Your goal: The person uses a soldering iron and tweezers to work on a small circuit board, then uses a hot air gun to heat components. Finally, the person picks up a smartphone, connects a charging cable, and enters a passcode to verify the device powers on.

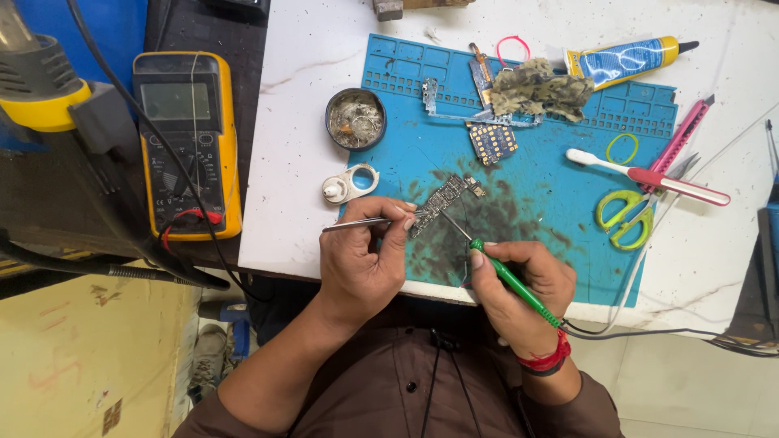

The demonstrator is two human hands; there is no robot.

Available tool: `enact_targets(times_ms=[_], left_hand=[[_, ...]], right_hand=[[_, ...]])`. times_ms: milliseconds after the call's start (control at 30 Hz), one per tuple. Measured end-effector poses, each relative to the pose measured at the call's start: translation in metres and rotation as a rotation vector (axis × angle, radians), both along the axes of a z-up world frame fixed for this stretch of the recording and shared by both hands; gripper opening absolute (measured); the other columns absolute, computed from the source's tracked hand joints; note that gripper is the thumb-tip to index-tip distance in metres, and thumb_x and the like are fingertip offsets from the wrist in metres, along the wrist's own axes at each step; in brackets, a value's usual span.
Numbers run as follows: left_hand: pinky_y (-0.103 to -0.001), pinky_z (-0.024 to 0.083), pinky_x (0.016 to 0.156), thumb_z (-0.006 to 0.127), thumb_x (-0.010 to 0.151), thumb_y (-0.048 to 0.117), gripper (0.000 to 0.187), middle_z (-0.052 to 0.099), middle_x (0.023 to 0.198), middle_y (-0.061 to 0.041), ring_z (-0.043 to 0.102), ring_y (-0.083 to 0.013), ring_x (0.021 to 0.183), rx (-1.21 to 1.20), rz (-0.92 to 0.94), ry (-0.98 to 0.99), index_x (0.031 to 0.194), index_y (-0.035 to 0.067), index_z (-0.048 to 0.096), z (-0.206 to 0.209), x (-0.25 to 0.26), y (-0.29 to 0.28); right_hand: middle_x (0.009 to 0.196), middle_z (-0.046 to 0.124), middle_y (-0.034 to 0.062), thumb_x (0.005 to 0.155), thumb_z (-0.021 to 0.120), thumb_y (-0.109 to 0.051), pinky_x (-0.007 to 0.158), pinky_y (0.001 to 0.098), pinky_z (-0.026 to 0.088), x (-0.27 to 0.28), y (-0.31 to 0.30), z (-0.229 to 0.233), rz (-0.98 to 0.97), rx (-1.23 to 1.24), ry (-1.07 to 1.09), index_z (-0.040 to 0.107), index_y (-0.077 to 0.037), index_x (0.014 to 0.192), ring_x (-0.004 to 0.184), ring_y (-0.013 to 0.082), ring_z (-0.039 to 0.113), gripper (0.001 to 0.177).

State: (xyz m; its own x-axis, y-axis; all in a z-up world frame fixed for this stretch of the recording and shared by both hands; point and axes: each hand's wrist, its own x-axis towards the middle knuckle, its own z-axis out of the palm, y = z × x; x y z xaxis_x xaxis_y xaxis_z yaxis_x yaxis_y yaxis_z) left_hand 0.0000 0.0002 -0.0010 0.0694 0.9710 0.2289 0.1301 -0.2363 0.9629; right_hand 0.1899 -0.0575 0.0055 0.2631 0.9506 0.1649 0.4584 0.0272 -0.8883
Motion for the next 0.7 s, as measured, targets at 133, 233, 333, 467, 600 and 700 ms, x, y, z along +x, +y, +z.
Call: enact_targets(times_ms=[133, 233, 333, 467, 600, 700], left_hand=[[-0.020, 0.057, 0.064, 0.067, 0.102, -0.001, 0.014, 0.077, 0.103, -0.010, 0.069, -0.0059, 0.075, -0.006, 0.001, 0.008, 0.109, 0.004, 0.055, 0.0000, -0.0002, 0.0003], [-0.020, 0.056, 0.062, 0.067, 0.102, 0.000, 0.014, 0.076, 0.104, -0.010, 0.069, -0.0055, 0.074, 0.001, 0.000, 0.016, 0.109, 0.004, 0.055, 0.0003, -0.0007, 0.0006], [-0.020, 0.055, 0.059, 0.067, 0.102, 0.000, 0.013, 0.077, 0.102, -0.010, 0.067, -0.0054, 0.070, -0.017, 0.003, 0.019, 0.108, 0.004, 0.056, 0.0007, -0.0004, 0.0006], [-0.020, 0.055, 0.058, 0.066, 0.102, 0.000, 0.013, 0.077, 0.102, -0.010, 0.068, -0.0051, 0.069, -0.008, 0.003, 0.028, 0.108, 0.004, 0.055, 0.0014, -0.0008, 0.0008], [-0.020, 0.055, 0.059, 0.066, 0.102, 0.000, 0.013, 0.077, 0.103, -0.010, 0.068, -0.0053, 0.070, 0.008, 0.005, 0.032, 0.108, 0.004, 0.055, 0.0012, -0.0005, 0.0015], [-0.019, 0.055, 0.058, 0.066, 0.102, 0.000, 0.013, 0.077, 0.102, -0.009, 0.068, -0.0050, 0.069, 0.000, 0.004, 0.029, 0.108, 0.004, 0.055, 0.0014, -0.0006, 0.0009]], right_hand=[[0.084, 0.074, 0.0042, 0.089, 0.079, 0.000, 0.064, 0.0199, 0.051, -0.0001, -0.0003, -0.0003, 0.011, 0.004, 0.016, 0.069, 0.000, 0.097, 0.070, 0.0043, 0.065, 0.013], [0.083, 0.073, 0.0040, 0.089, 0.079, 0.000, 0.064, 0.0199, 0.051, 0.0000, -0.0005, -0.0009, -0.009, -0.009, 0.026, 0.069, 0.000, 0.098, 0.070, 0.0041, 0.065, 0.013], [0.082, 0.073, 0.0042, 0.088, 0.079, 0.000, 0.063, 0.0198, 0.050, 0.0012, -0.0009, -0.0009, 0.006, -0.008, 0.004, 0.070, 0.000, 0.096, 0.069, 0.0042, 0.064, 0.013], [0.083, 0.074, 0.0042, 0.089, 0.078, 0.000, 0.064, 0.0194, 0.051, 0.0009, -0.0008, -0.0010, 0.010, -0.005, 0.030, 0.069, 0.000, 0.098, 0.071, 0.0037, 0.065, 0.012], [0.083, 0.074, 0.0044, 0.089, 0.079, 0.000, 0.063, 0.0194, 0.050, 0.0016, -0.0005, -0.0008, 0.016, -0.003, 0.026, 0.070, 0.000, 0.097, 0.070, 0.0039, 0.065, 0.012], [0.084, 0.074, 0.0044, 0.090, 0.078, 0.000, 0.064, 0.0194, 0.051, 0.0015, -0.0008, -0.0010, 0.019, 0.003, 0.028, 0.069, 0.000, 0.098, 0.071, 0.0040, 0.065, 0.012]])
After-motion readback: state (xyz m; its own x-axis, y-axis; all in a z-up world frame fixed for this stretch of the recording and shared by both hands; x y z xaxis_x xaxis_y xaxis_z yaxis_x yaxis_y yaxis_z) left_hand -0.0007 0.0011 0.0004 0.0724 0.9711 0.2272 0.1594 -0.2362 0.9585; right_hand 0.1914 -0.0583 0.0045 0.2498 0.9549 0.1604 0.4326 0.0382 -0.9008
